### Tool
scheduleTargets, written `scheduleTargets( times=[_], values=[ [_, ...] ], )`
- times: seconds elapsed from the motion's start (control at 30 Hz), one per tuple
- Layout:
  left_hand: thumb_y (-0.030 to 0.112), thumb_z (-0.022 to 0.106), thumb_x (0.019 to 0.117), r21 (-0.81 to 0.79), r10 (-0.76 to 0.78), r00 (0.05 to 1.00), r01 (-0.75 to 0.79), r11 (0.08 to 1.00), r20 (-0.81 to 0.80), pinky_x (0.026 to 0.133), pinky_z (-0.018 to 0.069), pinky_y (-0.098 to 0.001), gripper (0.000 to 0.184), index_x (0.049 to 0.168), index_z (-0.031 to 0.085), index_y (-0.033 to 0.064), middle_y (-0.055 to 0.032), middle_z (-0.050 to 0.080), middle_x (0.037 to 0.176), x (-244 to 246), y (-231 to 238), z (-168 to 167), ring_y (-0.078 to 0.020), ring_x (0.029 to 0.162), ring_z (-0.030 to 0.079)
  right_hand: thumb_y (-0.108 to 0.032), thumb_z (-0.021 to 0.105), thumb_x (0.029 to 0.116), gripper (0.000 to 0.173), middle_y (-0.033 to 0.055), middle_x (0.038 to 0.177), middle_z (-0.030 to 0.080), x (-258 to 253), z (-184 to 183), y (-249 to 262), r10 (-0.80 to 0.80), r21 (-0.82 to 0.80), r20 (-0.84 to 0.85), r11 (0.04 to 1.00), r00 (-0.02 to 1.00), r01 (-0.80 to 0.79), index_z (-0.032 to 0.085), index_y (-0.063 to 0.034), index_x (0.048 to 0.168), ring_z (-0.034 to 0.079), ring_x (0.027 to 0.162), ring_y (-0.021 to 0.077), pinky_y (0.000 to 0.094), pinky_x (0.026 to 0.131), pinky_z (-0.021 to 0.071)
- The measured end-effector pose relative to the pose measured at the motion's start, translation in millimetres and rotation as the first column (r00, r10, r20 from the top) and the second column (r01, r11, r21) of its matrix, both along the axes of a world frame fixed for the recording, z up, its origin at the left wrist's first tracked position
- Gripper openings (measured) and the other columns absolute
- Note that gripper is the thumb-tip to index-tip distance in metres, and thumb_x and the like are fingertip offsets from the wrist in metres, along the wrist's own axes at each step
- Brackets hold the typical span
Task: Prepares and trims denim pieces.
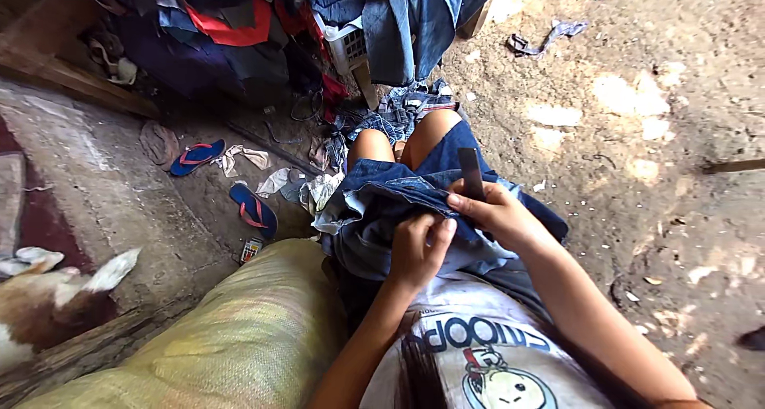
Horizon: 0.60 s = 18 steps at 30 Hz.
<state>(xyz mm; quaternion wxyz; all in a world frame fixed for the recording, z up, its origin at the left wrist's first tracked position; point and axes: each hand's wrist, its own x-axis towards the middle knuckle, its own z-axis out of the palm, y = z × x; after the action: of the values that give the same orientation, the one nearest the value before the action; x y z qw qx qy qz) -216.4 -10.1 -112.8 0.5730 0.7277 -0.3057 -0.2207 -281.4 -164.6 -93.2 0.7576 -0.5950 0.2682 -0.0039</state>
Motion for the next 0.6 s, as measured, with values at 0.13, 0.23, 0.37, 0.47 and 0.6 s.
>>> scheduleTargets(
  times=[0.13,0.23,0.37,0.47,0.6],
  values=[
    [0.015,0.052,0.1013,0.028,0.07,0.956,-0.065,0.997,-0.286,0.069,0.0531,-0.017,0.031,0.08,0.065,-0.0031,0.0038,0.063,0.069,4,-2,18,0.0042,0.068,0.062,-0.015,0.062,0.0967,0.005,-0.0122,0.075,0.064,-3,-3,0,0.064,-0.184,0.071,0.982,0.995,-0.05,0.066,-0.0131,0.095,0.059,0.065,-0.0049,0.015,0.062,0.0499],
    [0.007,0.044,0.1053,-0.06,0.026,0.953,-0.046,0.997,-0.303,0.074,0.0538,-0.0161,0.032,0.082,0.063,-0.0041,0.0037,0.065,0.072,2,-3,19,0.0043,0.072,0.063,-0.014,0.061,0.0972,0.006,-0.0113,0.075,0.064,-3,-2,-2,0.072,-0.189,0.091,0.981,0.993,-0.054,0.066,-0.012,0.097,0.06,0.066,-0.0043,0.0151,0.062,0.0505],
    [0.002,0.044,0.1047,-0.202,-0.063,0.955,0.004,0.979,-0.29,0.082,0.0546,-0.0171,0.026,0.09,0.064,-0.0079,0.0021,0.069,0.08,1,-3,11,0.0036,0.08,0.066,-0.012,0.058,0.0967,0.009,-0.0119,0.067,0.061,-1,0,-7,0.041,0.008,0.067,0.999,0.997,-0.042,0.065,-0.0166,0.093,0.054,0.056,-0.0043,0.0137,0.053,0.0447],
    [0.0,0.046,0.1005,-0.206,-0.043,0.906,-0.049,0.977,-0.421,0.08,0.0559,-0.0185,0.023,0.087,0.065,-0.0006,0.0075,0.069,0.078,0,-5,10,0.003,0.078,0.066,-0.01,0.056,0.0979,0.012,-0.0115,0.064,0.059,0,-3,-6,0.04,0.087,0.055,0.995,0.998,-0.044,0.063,-0.0165,0.091,0.05,0.052,-0.0046,0.0128,0.049,0.0407],
    [-0.002,0.043,0.096,-0.122,0.024,0.798,-0.122,0.985,-0.603,0.074,0.0549,-0.0177,0.027,0.079,0.062,0.0079,0.0106,0.065,0.07,1,-8,17,0.0031,0.07,0.064,-0.009,0.055,0.0993,0.011,-0.0119,0.065,0.057,2,-7,-5,0.069,0.028,0.042,0.997,0.997,-0.07,0.061,-0.0147,0.092,0.049,0.053,-0.0048,0.0129,0.05,0.0404]
  ],
)
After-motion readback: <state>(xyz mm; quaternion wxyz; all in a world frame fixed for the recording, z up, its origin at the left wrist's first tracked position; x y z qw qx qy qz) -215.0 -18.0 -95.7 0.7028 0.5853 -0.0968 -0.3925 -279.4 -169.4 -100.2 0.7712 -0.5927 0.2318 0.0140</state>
